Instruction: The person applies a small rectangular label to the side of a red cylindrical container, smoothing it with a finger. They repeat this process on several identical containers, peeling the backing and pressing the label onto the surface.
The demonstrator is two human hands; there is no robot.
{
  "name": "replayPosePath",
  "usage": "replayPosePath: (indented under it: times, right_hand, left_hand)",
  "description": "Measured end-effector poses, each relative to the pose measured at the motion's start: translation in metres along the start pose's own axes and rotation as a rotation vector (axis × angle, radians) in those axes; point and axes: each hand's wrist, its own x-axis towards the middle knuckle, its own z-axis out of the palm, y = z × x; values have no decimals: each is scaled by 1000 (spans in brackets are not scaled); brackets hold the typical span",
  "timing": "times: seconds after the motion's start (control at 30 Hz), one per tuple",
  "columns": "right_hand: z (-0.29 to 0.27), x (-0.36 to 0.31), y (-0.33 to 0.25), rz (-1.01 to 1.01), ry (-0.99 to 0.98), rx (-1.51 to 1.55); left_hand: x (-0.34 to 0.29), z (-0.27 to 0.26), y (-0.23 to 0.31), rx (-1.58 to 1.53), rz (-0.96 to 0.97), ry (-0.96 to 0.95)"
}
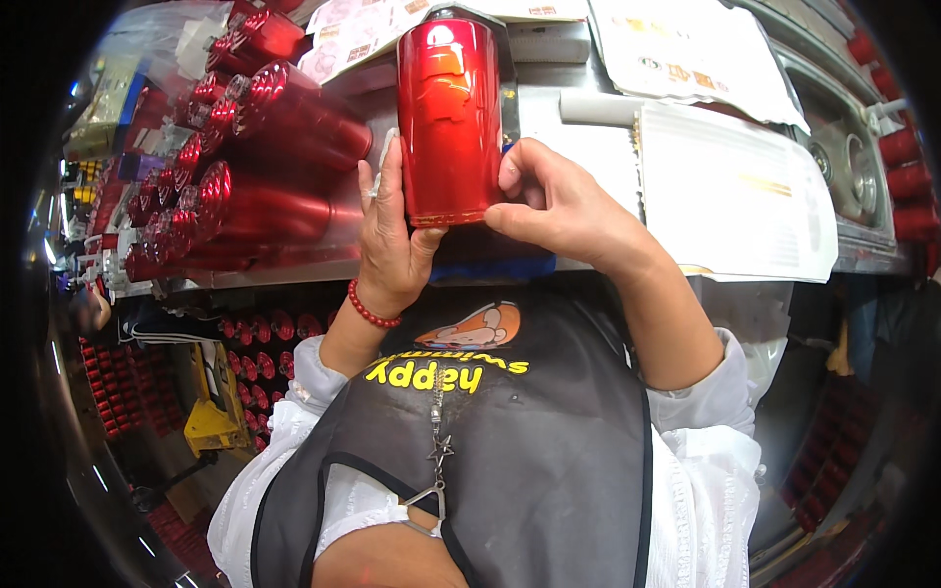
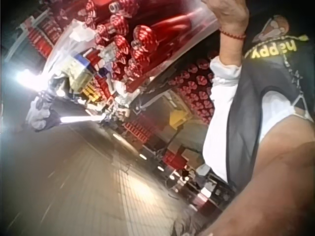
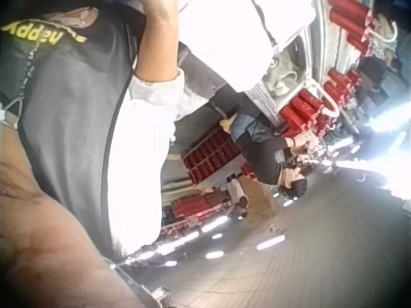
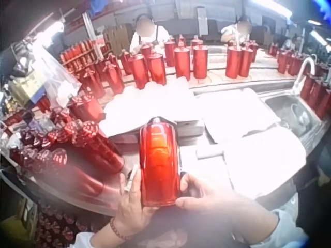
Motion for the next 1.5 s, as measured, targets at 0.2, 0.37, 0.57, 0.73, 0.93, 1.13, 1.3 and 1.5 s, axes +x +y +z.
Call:
replayPosePath:
  times: [0.2,0.37,0.57,0.73,0.93,1.13,1.3,1.5]
  right_hand:
    - [-3,-1,0,35,-18,31]
    - [-3,0,-2,33,-36,-24]
    - [-9,1,3,26,-54,-38]
    - [-7,2,5,-61,-61,-96]
    - [-10,-1,2,13,-63,-89]
    - [-14,1,6,-41,-89,-169]
    - [-11,2,4,-83,-81,-200]
    - [-10,-1,0,-31,-54,-232]
  left_hand:
    - [-2,0,-1,-1,-14,-17]
    - [-5,0,-2,-16,-18,-18]
    - [-2,-1,-1,-44,-31,-26]
    - [-3,-1,-2,-42,-27,-34]
    - [-5,-1,-3,-82,-74,-65]
    - [-5,-1,-5,-52,-50,-75]
    - [-5,-1,-5,-85,-63,-80]
    - [-3,-2,-5,-48,-46,-77]
